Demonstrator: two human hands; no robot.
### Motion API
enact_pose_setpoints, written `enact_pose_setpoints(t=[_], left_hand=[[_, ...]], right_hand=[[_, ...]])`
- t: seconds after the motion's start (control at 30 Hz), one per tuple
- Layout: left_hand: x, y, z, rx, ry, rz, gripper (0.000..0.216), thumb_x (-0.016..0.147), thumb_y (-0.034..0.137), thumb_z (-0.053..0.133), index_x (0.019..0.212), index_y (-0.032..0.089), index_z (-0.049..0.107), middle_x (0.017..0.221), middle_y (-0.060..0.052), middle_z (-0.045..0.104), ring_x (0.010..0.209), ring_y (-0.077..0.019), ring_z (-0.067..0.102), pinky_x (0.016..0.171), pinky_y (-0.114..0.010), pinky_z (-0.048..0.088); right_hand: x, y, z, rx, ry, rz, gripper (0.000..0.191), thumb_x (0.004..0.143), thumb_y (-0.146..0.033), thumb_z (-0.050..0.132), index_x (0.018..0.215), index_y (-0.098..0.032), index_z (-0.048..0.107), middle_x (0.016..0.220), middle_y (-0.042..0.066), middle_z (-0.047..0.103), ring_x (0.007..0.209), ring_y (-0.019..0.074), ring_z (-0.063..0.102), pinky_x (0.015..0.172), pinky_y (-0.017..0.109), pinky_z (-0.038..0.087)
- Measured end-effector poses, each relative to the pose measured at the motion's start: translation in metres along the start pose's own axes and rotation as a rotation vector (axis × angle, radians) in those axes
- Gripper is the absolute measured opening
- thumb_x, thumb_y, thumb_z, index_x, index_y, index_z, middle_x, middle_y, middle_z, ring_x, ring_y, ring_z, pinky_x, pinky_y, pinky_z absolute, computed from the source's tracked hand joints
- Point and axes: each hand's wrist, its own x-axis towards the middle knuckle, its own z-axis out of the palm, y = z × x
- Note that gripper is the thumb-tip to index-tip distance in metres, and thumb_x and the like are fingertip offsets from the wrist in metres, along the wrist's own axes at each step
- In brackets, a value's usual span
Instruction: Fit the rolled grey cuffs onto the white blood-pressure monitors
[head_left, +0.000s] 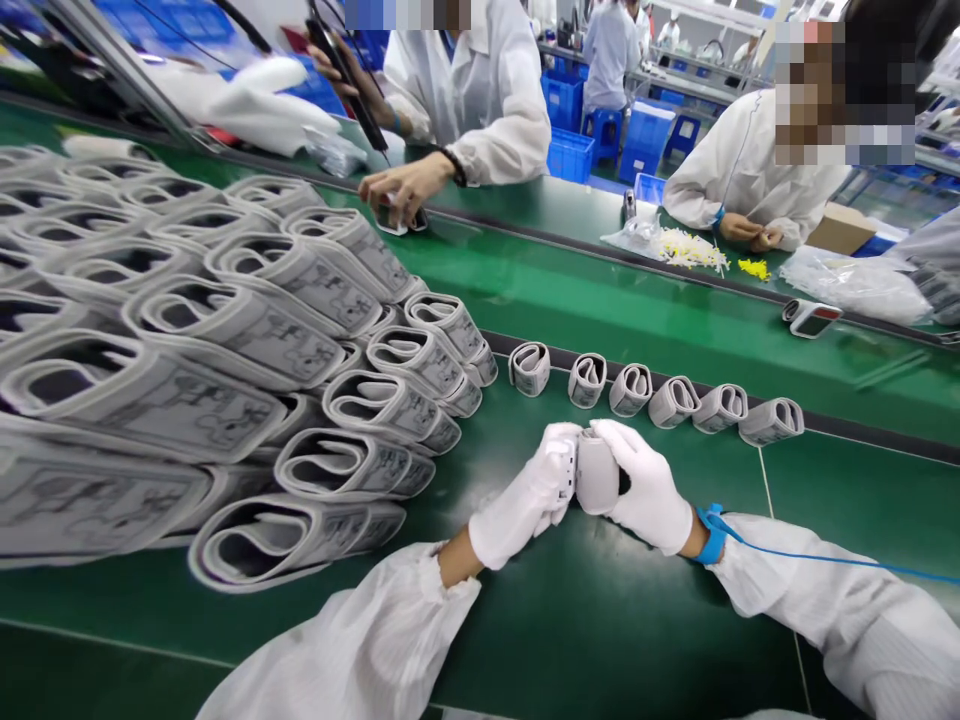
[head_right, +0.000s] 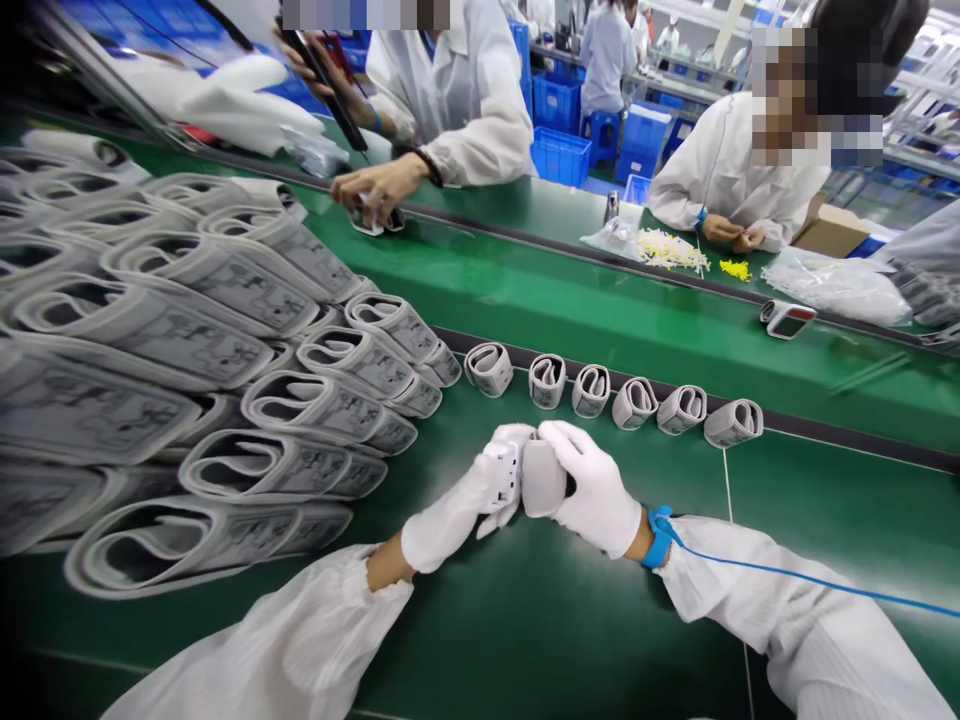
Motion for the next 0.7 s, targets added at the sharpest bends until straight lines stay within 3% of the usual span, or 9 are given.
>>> enact_pose_setpoints(t=[0.2,0.33,0.5,0.6,0.7], left_hand=[[-0.005,0.000,0.003,0.008,0.011,0.072,0.077,0.092,0.083,0.031,0.133,0.019,0.038,0.061,0.009,0.040,0.042,-0.0073,0.028,0.040,-0.021,0.023],[0.000,-0.024,-0.002,0.003,0.004,0.106,0.077,0.094,0.081,0.027,0.140,0.020,0.036,0.066,0.006,0.045,0.043,-0.0073,0.033,0.039,-0.020,0.026],[0.011,-0.051,-0.003,-0.084,-0.014,0.156,0.064,0.098,0.072,0.032,0.146,0.031,0.032,0.086,-0.002,0.052,0.052,-0.0109,0.049,0.042,-0.023,0.041],[0.014,-0.055,-0.001,-0.023,-0.026,0.159,0.069,0.095,0.073,0.042,0.149,0.033,0.026,0.102,-0.004,0.052,0.058,-0.0103,0.053,0.049,-0.025,0.047],[0.015,-0.057,0.000,0.019,-0.049,0.173,0.089,0.085,0.075,0.060,0.153,0.033,0.020,0.116,-0.008,0.054,0.080,-0.0175,0.062,0.068,-0.033,0.055]], right_hand=[[-0.002,0.000,0.007,0.034,0.045,-0.071,0.080,0.072,-0.021,0.078,0.148,-0.025,0.052,0.145,0.012,0.059,0.130,0.0307,0.062,0.109,0.041,0.054],[-0.002,0.000,0.011,0.049,0.098,-0.099,0.081,0.069,-0.020,0.080,0.146,-0.026,0.053,0.139,0.012,0.062,0.122,0.0313,0.066,0.105,0.040,0.058],[0.001,-0.005,0.008,0.032,0.123,-0.113,0.076,0.070,-0.025,0.083,0.142,-0.026,0.058,0.134,0.012,0.065,0.116,0.0334,0.070,0.098,0.040,0.062],[-0.003,-0.002,0.006,-0.030,0.139,-0.096,0.072,0.071,-0.027,0.083,0.139,-0.025,0.061,0.131,0.012,0.067,0.114,0.0346,0.071,0.097,0.042,0.063],[-0.014,0.012,0.009,-0.124,0.209,-0.139,0.083,0.068,-0.031,0.085,0.146,-0.026,0.056,0.132,0.013,0.068,0.111,0.0383,0.072,0.094,0.047,0.064]])
